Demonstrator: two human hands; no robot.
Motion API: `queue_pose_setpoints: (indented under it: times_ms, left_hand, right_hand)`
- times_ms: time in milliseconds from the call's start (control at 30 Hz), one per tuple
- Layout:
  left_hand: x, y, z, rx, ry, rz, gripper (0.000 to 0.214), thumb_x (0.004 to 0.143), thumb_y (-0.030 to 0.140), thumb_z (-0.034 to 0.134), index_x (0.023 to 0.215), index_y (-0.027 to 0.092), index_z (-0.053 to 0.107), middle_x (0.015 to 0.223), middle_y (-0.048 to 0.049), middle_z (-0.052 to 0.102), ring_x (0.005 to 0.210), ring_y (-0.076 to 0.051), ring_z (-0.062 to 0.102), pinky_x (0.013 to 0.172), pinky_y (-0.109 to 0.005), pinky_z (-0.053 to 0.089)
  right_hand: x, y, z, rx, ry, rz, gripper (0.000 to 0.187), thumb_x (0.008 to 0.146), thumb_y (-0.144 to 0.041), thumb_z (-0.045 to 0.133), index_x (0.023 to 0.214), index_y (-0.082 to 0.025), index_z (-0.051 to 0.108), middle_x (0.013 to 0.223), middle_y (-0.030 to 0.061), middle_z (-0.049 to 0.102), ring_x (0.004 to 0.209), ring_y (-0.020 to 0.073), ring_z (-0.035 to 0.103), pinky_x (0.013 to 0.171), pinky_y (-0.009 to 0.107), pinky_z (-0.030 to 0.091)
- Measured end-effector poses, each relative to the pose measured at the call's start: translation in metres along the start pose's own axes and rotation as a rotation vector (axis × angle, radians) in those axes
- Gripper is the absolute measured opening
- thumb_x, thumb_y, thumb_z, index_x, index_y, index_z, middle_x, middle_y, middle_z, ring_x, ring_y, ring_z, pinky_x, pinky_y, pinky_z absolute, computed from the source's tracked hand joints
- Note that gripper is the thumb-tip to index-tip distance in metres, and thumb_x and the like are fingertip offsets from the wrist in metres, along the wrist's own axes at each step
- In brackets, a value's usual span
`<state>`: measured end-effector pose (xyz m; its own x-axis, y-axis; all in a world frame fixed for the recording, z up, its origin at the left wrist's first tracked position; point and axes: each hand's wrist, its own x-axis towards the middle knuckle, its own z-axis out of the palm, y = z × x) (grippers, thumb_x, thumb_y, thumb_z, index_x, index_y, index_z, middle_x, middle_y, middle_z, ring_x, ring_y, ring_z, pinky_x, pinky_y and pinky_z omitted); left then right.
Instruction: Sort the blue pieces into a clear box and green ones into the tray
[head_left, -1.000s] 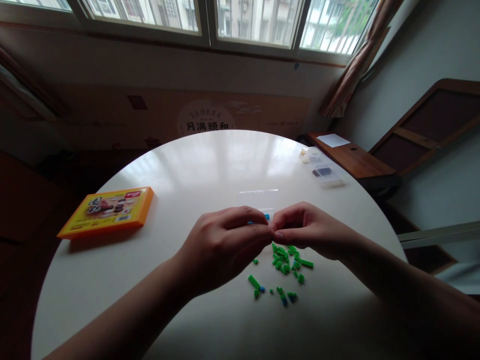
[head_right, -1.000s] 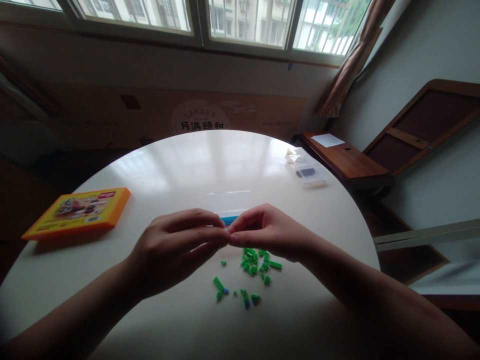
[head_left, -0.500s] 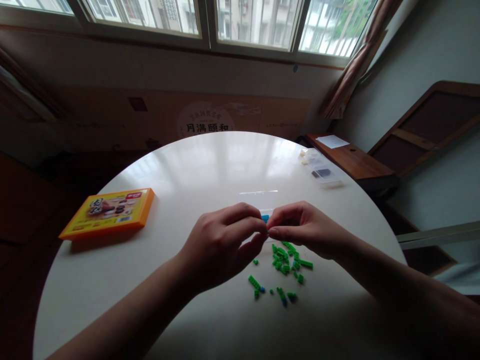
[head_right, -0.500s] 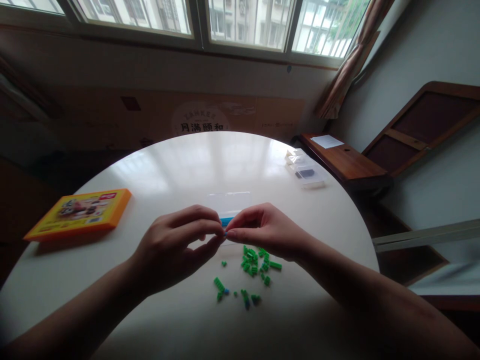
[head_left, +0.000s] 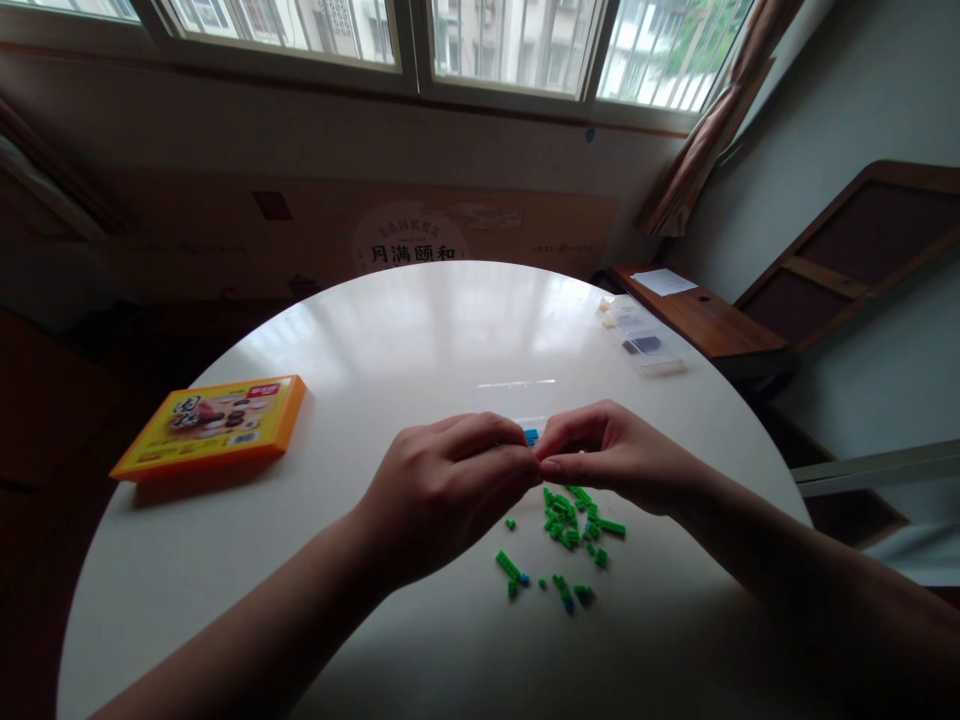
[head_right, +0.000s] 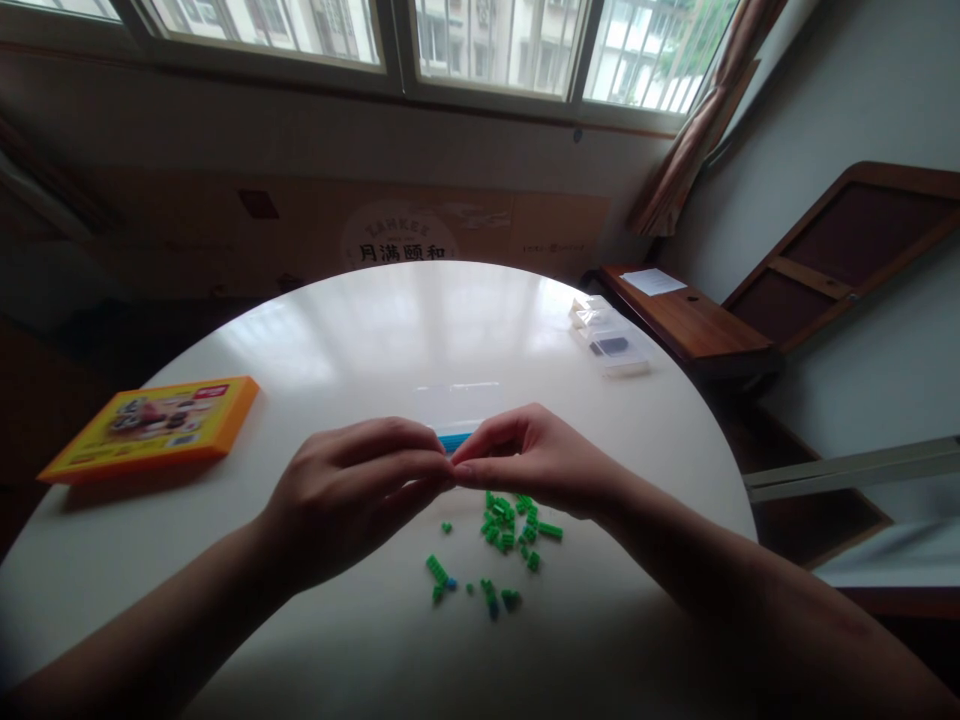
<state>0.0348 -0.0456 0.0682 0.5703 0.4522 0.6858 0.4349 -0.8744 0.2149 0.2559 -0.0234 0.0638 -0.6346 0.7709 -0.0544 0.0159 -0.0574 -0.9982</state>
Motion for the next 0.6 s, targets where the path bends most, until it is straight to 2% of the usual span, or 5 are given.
queue_pose_setpoints:
  times_ms: [200, 300, 400, 500, 600]
  left_hand:
    - [0.000, -0.001, 0.000, 0.015, -0.037, 0.048, 0.005, 0.085, 0.021, 0.067, 0.090, 0.019, 0.067, 0.088, -0.0017, 0.068, 0.074, -0.011, 0.064, 0.064, -0.022, 0.050]
    - [0.000, 0.001, 0.001, 0.016, -0.033, 0.058, 0.005, 0.085, 0.022, 0.067, 0.090, 0.019, 0.067, 0.087, -0.0012, 0.068, 0.073, -0.011, 0.065, 0.063, -0.022, 0.050]
    - [0.001, 0.002, 0.000, 0.027, -0.010, 0.063, 0.011, 0.084, 0.028, 0.069, 0.091, 0.020, 0.068, 0.087, -0.0015, 0.069, 0.074, -0.012, 0.066, 0.065, -0.022, 0.051]
    - [0.002, -0.001, -0.006, 0.062, 0.019, 0.015, 0.017, 0.083, 0.036, 0.071, 0.086, 0.019, 0.069, 0.086, -0.0028, 0.070, 0.073, -0.013, 0.066, 0.064, -0.023, 0.051]
    - [0.003, -0.008, -0.013, 0.115, -0.032, -0.141, 0.015, 0.088, 0.033, 0.064, 0.083, 0.019, 0.070, 0.086, -0.0023, 0.070, 0.069, -0.012, 0.064, 0.060, -0.023, 0.048]
  right_hand:
    - [0.001, 0.001, -0.005, -0.014, -0.062, 0.022, 0.011, 0.076, -0.023, 0.078, 0.086, -0.017, 0.077, 0.081, 0.0026, 0.070, 0.072, 0.0106, 0.060, 0.065, 0.022, 0.047]
    - [0.001, 0.001, -0.007, 0.046, -0.141, 0.090, 0.011, 0.076, -0.023, 0.078, 0.086, -0.017, 0.077, 0.076, 0.0013, 0.069, 0.065, 0.0085, 0.058, 0.061, 0.021, 0.045]
    - [0.001, -0.001, -0.012, 0.046, -0.161, 0.129, 0.013, 0.076, -0.024, 0.078, 0.087, -0.017, 0.077, 0.071, 0.0001, 0.067, 0.059, 0.0073, 0.054, 0.057, 0.021, 0.043]
    - [-0.001, -0.006, -0.019, -0.175, -0.075, 0.030, 0.016, 0.076, -0.029, 0.078, 0.088, -0.017, 0.077, 0.076, 0.0022, 0.068, 0.065, 0.0102, 0.057, 0.059, 0.023, 0.044]
    - [-0.003, -0.010, -0.025, -0.549, 0.098, -0.088, 0.017, 0.078, -0.032, 0.075, 0.086, -0.018, 0.076, 0.076, 0.0027, 0.068, 0.067, 0.0121, 0.057, 0.058, 0.024, 0.043]
